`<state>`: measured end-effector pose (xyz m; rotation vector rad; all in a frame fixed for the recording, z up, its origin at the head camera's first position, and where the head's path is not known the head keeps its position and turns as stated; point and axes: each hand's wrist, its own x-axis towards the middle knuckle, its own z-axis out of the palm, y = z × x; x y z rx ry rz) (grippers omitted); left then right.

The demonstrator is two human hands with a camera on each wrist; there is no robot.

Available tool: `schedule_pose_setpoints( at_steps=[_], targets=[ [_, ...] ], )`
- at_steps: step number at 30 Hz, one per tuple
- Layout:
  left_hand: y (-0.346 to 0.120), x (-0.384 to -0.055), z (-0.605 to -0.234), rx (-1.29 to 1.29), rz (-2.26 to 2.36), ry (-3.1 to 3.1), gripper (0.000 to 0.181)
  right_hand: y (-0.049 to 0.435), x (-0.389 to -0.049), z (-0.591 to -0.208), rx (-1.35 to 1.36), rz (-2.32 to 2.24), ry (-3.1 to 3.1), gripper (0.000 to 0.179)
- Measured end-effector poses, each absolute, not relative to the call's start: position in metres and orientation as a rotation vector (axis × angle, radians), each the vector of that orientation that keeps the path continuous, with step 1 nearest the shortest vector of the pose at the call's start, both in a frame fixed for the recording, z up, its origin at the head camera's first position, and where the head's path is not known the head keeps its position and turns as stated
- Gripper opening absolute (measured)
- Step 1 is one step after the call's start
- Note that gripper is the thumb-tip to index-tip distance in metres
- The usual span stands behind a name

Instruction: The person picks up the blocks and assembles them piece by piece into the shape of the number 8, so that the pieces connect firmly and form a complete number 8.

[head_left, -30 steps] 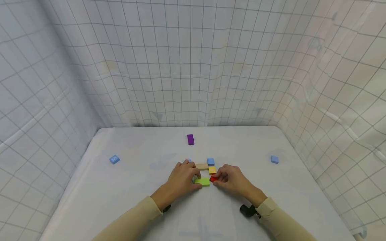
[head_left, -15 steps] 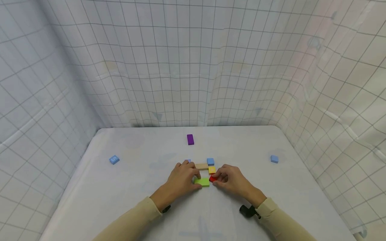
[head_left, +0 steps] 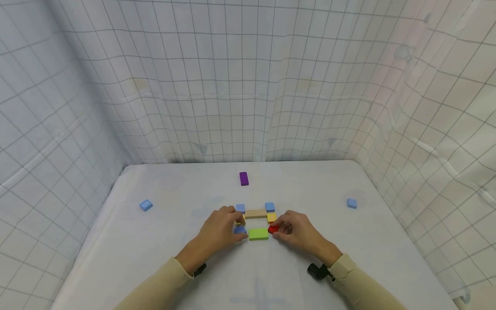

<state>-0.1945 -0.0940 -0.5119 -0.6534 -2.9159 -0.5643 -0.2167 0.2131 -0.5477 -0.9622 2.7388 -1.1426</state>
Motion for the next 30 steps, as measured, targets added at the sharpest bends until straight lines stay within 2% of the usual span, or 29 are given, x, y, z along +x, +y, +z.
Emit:
schedule_pose_setpoints(
  at_steps=[14, 30],
  targets=[
    [-0.107, -0.194, -0.517, -0.654, -0.668, -2.956, 0.024, 0.212, -0.215, -0.548, -0.986, -1.115, 2.776, 0.020],
    [-0.106, -0.196, -0.520, -0.713, -0.679, -2.891, 0.025, 0.211, -0.216, -0.548, -1.020, -1.108, 2.783, 0.020]
  ],
)
